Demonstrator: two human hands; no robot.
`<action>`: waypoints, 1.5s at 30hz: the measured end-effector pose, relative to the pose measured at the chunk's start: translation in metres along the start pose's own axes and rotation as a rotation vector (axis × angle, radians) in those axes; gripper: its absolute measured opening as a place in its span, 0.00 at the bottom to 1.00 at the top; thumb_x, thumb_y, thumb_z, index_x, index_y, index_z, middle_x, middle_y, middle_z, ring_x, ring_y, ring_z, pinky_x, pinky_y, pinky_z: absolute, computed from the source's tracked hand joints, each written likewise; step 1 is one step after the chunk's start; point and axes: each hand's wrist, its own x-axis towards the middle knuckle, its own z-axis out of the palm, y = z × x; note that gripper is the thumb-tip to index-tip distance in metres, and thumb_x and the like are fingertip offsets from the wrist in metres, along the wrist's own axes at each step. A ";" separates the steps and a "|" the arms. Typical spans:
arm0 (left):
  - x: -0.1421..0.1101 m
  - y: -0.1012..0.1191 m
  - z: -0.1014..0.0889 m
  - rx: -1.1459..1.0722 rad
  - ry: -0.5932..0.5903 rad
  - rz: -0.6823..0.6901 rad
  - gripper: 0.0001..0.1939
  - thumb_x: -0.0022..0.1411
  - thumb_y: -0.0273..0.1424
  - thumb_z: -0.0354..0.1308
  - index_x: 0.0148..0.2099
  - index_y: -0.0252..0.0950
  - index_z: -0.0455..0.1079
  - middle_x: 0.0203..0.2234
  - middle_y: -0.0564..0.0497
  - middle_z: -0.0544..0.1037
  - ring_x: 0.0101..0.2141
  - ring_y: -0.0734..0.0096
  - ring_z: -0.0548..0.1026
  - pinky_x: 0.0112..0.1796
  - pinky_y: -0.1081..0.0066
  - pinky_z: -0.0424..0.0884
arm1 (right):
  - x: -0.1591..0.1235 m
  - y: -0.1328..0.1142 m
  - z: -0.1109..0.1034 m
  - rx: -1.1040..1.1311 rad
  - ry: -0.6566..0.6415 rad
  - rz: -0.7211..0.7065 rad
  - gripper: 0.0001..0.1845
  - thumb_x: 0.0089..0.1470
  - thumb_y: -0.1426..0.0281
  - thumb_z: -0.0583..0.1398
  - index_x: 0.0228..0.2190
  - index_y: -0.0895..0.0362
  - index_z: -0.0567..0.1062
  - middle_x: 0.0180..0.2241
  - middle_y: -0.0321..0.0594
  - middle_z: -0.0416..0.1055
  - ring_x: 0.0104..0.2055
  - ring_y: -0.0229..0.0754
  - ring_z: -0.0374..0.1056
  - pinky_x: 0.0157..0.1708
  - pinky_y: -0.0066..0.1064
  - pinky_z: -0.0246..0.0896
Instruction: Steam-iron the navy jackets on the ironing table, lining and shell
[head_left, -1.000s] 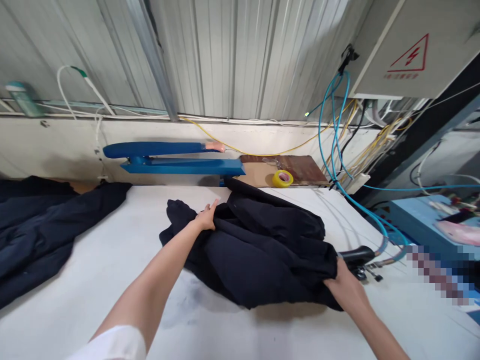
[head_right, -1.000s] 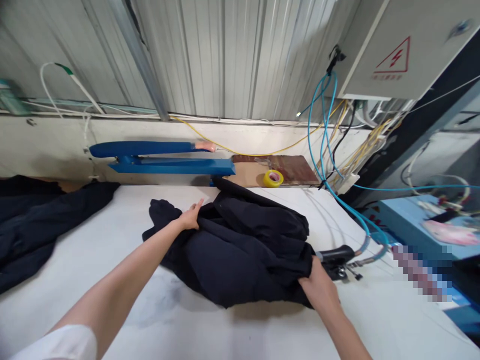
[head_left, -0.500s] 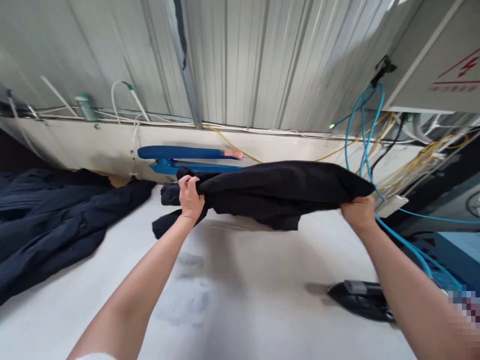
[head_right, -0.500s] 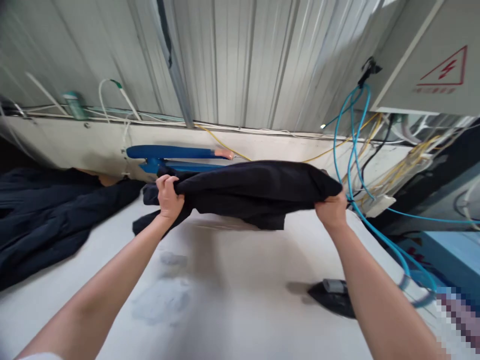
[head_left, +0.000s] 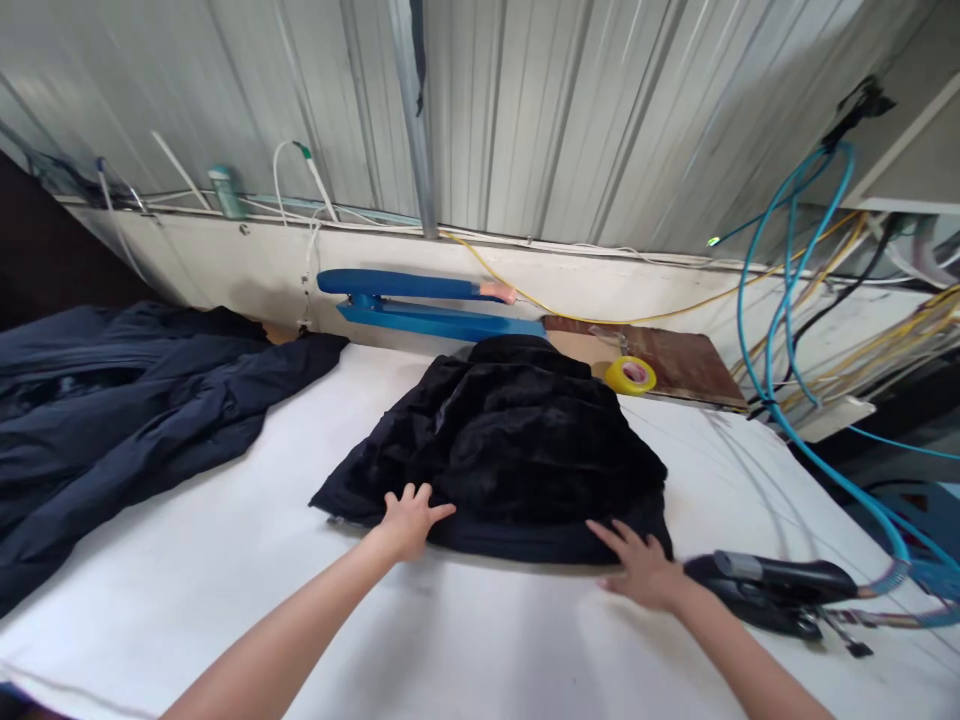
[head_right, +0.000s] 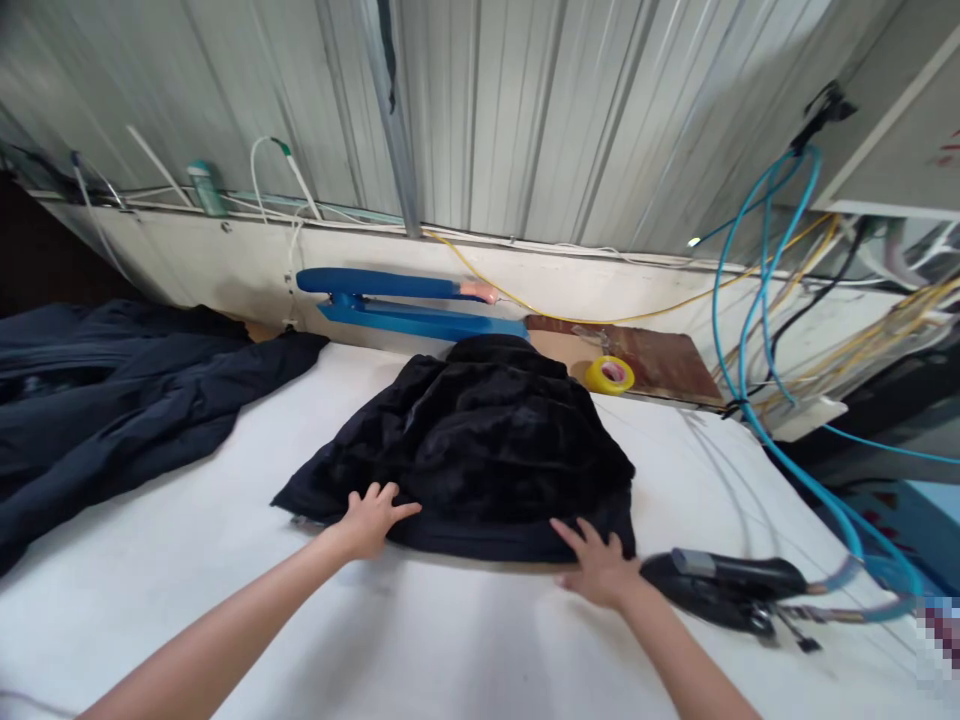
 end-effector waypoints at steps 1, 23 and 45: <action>0.002 -0.003 0.006 0.015 0.061 -0.052 0.40 0.46 0.22 0.53 0.57 0.63 0.50 0.56 0.45 0.54 0.52 0.38 0.55 0.39 0.41 0.57 | -0.001 -0.013 0.011 -0.027 -0.020 0.020 0.41 0.39 0.51 0.56 0.56 0.35 0.50 0.62 0.33 0.39 0.57 0.69 0.44 0.43 0.60 0.50; -0.028 -0.048 -0.001 -0.377 0.123 0.274 0.12 0.48 0.24 0.52 0.37 0.40 0.68 0.36 0.51 0.68 0.38 0.68 0.68 0.40 0.71 0.64 | -0.045 -0.007 0.052 -0.296 0.300 -0.043 0.32 0.43 0.80 0.49 0.50 0.50 0.67 0.32 0.46 0.67 0.34 0.44 0.64 0.29 0.31 0.54; 0.033 -0.110 0.008 -0.785 0.395 -0.281 0.28 0.48 0.24 0.53 0.54 0.37 0.56 0.47 0.46 0.68 0.50 0.59 0.65 0.47 0.65 0.64 | -0.047 -0.046 0.069 -0.350 0.470 0.244 0.29 0.49 0.76 0.46 0.53 0.49 0.63 0.33 0.49 0.65 0.36 0.51 0.62 0.32 0.40 0.55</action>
